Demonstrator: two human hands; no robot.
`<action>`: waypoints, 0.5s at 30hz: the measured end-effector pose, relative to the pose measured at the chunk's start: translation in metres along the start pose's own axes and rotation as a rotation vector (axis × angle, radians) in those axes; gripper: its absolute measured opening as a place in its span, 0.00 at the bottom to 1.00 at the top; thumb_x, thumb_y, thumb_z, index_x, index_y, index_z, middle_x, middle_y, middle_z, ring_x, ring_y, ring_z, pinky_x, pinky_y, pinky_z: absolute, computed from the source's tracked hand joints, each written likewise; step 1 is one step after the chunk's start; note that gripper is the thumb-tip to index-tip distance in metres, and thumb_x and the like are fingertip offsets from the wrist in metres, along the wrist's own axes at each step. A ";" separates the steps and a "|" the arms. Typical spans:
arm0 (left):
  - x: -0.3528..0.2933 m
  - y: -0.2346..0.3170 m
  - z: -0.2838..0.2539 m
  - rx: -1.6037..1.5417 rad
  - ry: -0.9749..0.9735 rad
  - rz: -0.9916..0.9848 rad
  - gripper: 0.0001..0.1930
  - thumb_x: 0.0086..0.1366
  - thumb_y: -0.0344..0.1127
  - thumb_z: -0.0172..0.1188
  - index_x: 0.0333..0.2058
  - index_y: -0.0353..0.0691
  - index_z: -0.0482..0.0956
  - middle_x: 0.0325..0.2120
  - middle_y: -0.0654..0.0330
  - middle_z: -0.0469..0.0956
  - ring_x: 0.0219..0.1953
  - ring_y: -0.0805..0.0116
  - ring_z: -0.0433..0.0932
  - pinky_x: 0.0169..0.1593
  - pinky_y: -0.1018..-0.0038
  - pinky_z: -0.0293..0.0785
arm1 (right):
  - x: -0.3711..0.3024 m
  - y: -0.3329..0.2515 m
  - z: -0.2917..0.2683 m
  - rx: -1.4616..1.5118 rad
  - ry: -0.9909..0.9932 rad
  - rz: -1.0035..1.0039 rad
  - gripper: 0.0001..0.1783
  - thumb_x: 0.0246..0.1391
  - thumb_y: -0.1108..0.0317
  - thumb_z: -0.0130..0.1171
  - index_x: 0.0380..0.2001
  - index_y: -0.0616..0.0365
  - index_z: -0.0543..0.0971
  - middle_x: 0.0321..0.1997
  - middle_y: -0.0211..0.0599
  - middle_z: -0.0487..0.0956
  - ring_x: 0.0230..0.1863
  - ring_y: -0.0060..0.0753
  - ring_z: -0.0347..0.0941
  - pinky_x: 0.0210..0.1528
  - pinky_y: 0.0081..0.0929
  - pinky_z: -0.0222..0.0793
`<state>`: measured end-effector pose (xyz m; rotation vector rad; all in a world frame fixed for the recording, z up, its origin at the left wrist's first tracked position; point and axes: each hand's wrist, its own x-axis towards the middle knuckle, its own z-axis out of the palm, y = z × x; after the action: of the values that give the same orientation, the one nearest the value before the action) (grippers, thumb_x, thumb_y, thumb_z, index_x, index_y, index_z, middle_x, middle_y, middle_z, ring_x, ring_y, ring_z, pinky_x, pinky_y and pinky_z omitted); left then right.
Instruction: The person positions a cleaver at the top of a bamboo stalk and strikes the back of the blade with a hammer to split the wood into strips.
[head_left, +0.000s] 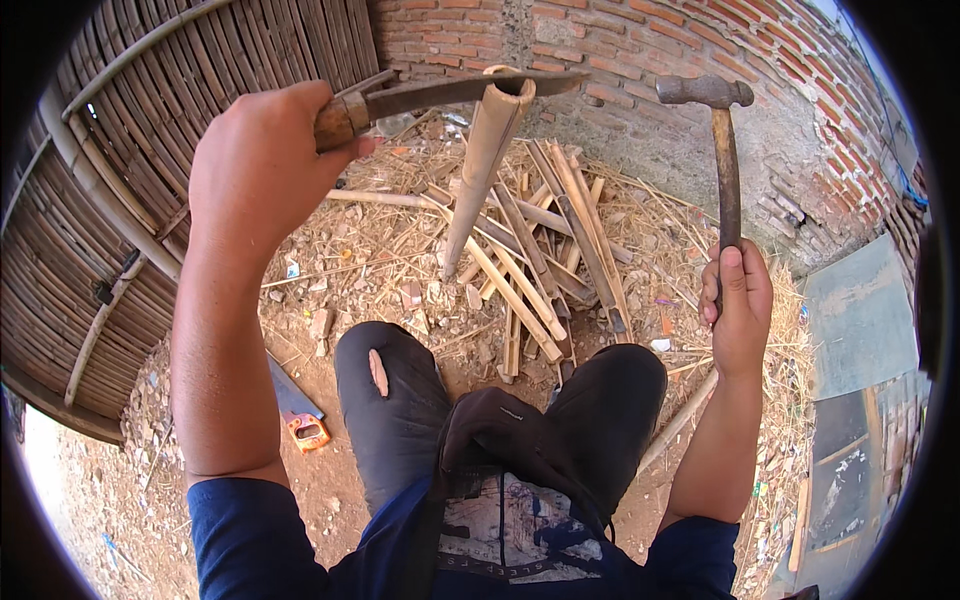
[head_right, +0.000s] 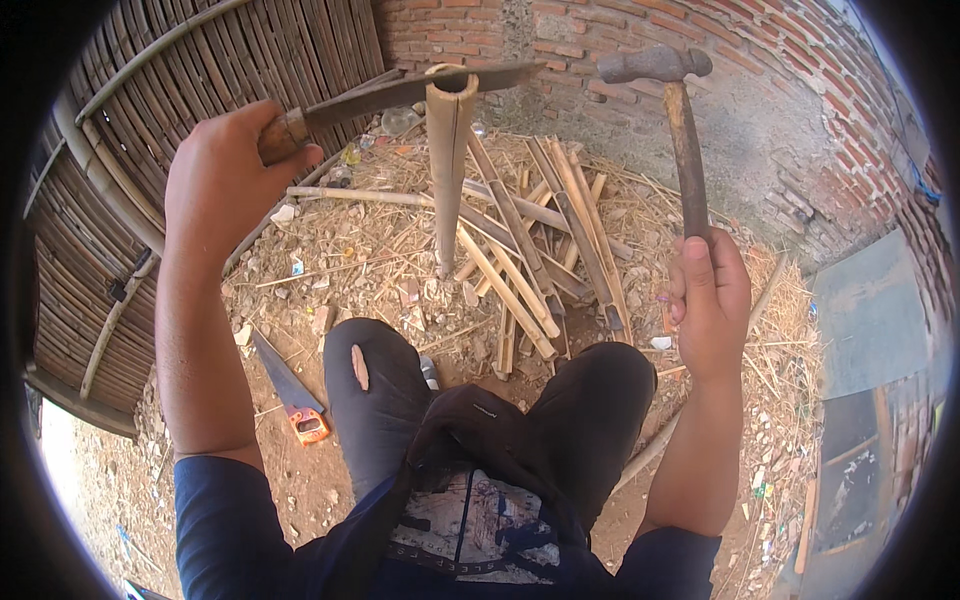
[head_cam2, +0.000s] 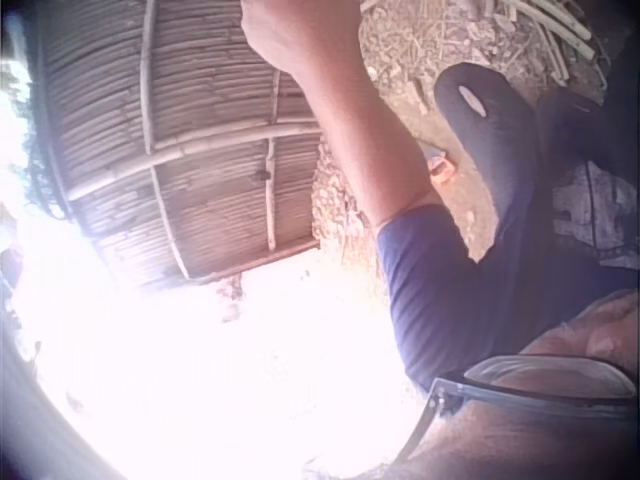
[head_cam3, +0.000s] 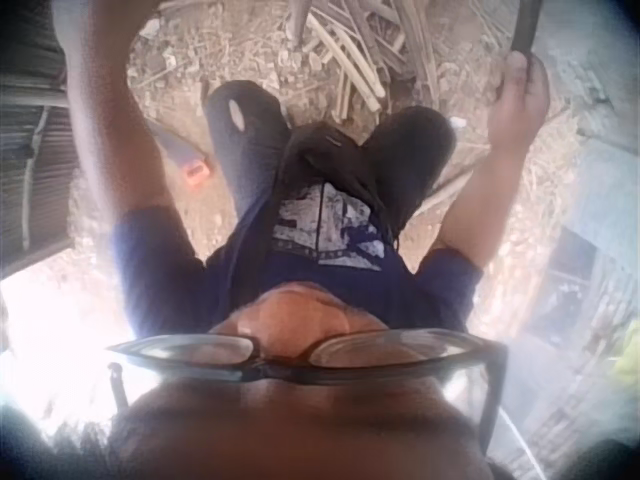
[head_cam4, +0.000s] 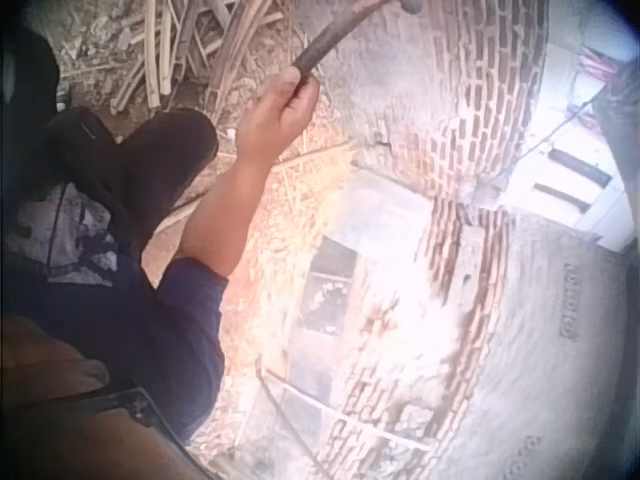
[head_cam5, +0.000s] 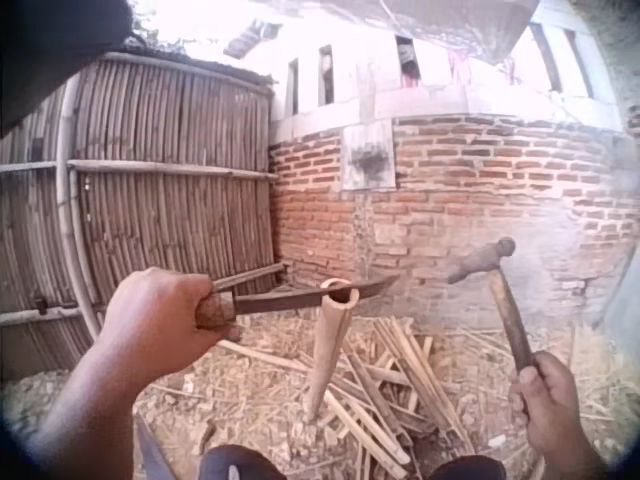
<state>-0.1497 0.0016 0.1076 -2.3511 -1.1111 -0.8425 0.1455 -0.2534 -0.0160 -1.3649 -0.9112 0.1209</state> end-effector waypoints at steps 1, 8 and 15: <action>0.000 0.008 -0.002 -0.010 -0.015 -0.011 0.22 0.55 0.52 0.76 0.33 0.40 0.81 0.25 0.55 0.83 0.31 0.53 0.84 0.37 0.59 0.78 | 0.002 -0.012 0.006 -0.004 0.028 -0.048 0.19 0.75 0.53 0.51 0.45 0.61 0.74 0.21 0.20 0.65 0.19 0.10 0.57 0.21 0.13 0.55; 0.005 0.032 -0.013 -0.023 -0.063 -0.011 0.21 0.54 0.51 0.77 0.34 0.41 0.82 0.27 0.55 0.83 0.37 0.51 0.84 0.41 0.56 0.78 | -0.001 -0.056 0.024 -0.035 0.207 -0.254 0.19 0.74 0.54 0.52 0.50 0.61 0.74 0.22 0.21 0.67 0.22 0.11 0.59 0.23 0.17 0.56; 0.012 0.038 -0.012 -0.034 -0.079 -0.022 0.20 0.54 0.51 0.76 0.33 0.40 0.82 0.27 0.53 0.83 0.37 0.49 0.83 0.41 0.55 0.78 | 0.000 -0.028 0.039 -0.457 0.051 -0.309 0.19 0.73 0.57 0.55 0.49 0.64 0.77 0.25 0.31 0.75 0.26 0.21 0.68 0.29 0.25 0.64</action>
<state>-0.1180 -0.0215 0.1208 -2.4226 -1.1649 -0.7885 0.1095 -0.2304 0.0055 -1.6139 -1.1391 -0.3778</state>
